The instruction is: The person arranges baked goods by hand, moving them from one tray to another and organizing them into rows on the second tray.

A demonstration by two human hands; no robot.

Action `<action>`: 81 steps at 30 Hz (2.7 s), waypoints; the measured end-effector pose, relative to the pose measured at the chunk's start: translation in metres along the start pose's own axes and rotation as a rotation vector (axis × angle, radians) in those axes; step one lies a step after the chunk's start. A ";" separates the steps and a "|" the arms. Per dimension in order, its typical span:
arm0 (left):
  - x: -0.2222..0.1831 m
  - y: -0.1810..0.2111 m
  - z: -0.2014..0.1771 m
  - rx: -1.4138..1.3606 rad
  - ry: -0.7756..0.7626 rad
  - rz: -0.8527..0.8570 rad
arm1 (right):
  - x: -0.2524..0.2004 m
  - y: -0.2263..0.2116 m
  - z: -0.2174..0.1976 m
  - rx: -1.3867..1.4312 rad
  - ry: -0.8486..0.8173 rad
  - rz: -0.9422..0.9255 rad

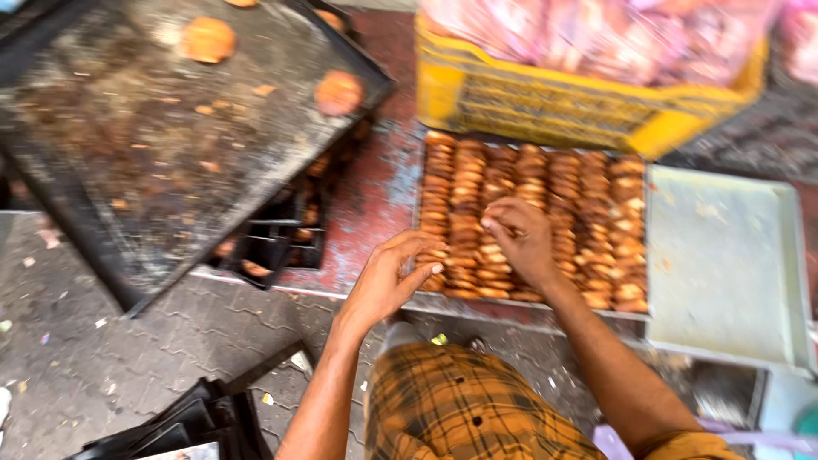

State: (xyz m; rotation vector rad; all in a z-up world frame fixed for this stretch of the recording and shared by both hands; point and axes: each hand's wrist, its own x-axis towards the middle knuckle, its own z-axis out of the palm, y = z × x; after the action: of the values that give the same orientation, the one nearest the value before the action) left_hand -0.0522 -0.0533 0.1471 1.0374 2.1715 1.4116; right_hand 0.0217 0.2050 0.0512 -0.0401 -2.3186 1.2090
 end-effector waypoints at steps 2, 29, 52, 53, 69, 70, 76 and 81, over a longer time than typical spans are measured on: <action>-0.003 0.016 -0.040 -0.007 0.080 0.063 | 0.045 -0.025 0.009 0.071 -0.009 0.007; 0.004 0.010 -0.181 -0.037 0.176 0.122 | 0.251 -0.113 0.075 1.172 -0.469 0.545; 0.263 -0.142 0.207 0.584 -0.074 -0.306 | 0.119 0.159 -0.068 -0.361 -0.059 0.099; 0.260 -0.147 0.210 0.595 -0.021 -0.304 | 0.121 0.163 -0.063 -0.365 -0.071 0.085; 0.242 -0.175 0.231 0.766 0.037 -0.144 | 0.137 0.209 -0.027 -0.180 -0.360 0.089; 0.239 -0.173 0.231 0.759 -0.002 -0.172 | 0.136 0.211 -0.027 -0.162 -0.361 0.066; 0.225 -0.165 0.231 0.697 0.060 -0.136 | 0.120 0.220 -0.021 -0.178 -0.384 -0.008; 0.220 -0.160 0.228 0.629 0.048 -0.123 | 0.121 0.229 -0.023 -0.248 -0.450 -0.023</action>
State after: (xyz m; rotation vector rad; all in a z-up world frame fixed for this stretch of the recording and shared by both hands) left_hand -0.1172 0.2163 -0.0751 1.0360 2.7387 0.7061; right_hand -0.1203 0.3911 -0.0627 0.1904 -2.8403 0.9869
